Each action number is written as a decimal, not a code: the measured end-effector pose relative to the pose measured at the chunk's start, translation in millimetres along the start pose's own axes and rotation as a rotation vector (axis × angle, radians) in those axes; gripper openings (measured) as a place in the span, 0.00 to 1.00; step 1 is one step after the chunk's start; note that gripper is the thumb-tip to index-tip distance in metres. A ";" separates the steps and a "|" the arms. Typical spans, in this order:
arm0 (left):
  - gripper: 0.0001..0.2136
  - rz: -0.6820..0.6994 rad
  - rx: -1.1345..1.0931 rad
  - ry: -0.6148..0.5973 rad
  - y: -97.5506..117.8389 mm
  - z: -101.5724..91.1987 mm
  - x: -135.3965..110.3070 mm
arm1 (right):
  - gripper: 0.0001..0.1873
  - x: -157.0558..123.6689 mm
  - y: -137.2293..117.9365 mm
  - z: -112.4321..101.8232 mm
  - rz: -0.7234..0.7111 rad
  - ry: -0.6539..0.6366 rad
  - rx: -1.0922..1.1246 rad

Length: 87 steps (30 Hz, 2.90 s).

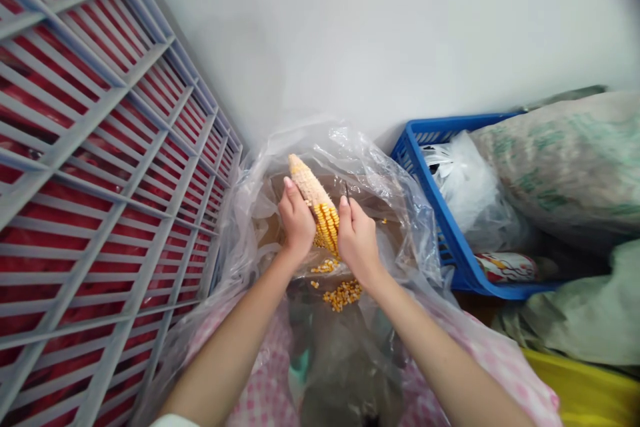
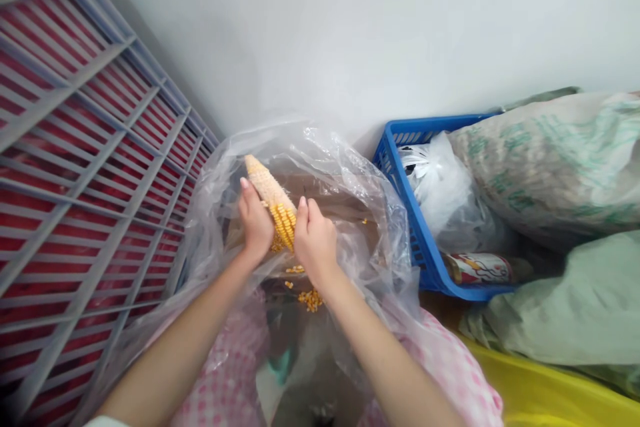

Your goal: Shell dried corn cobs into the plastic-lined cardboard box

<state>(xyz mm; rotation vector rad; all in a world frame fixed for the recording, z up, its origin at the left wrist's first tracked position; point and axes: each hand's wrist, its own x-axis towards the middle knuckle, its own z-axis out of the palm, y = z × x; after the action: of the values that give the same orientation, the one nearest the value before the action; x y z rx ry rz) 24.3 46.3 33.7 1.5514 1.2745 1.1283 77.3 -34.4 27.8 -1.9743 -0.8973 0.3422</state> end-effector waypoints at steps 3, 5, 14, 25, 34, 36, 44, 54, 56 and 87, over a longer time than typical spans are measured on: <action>0.24 -0.006 -0.051 -0.088 4.8 -3.4 1.3 | 0.17 0.8 -0.6 -3.8 0.031 0.029 0.075; 0.27 -0.059 -0.109 -0.226 6.4 -4.7 1.1 | 0.18 3.6 0.1 -6.9 0.061 0.050 0.079; 0.19 0.073 0.190 -0.456 1.5 -4.3 -12.5 | 0.19 12.0 10.0 -7.5 0.159 0.006 0.137; 0.14 0.284 0.349 -0.424 -2.3 -7.1 -7.3 | 0.20 13.5 11.8 -12.1 0.159 0.041 0.212; 0.19 0.089 0.182 -0.619 -2.4 -1.5 -19.7 | 0.20 21.9 14.0 -23.7 0.176 0.073 0.064; 0.18 0.108 0.255 -0.576 -1.0 -0.6 -23.4 | 0.19 20.2 13.3 -22.2 0.170 0.039 0.026; 0.14 0.243 0.451 -0.442 -5.5 4.1 -25.3 | 0.20 14.9 8.2 -16.1 0.179 -0.003 0.027; 0.17 0.350 0.622 -0.451 -11.3 6.8 -23.2 | 0.20 12.1 10.5 -16.9 0.179 0.017 -0.020; 0.17 0.331 0.612 -0.455 -11.4 7.3 -24.1 | 0.20 11.8 11.4 -16.4 0.184 0.019 -0.019; 0.19 0.018 0.042 -0.782 -6.9 -4.1 -2.4 | 0.19 21.1 13.4 -17.3 0.196 0.014 0.130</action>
<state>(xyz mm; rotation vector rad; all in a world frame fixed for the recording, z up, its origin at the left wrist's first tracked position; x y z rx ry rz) 18.4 45.2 27.9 1.7777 0.7470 0.4081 107.6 -34.6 28.5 -1.9455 -0.6566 0.4854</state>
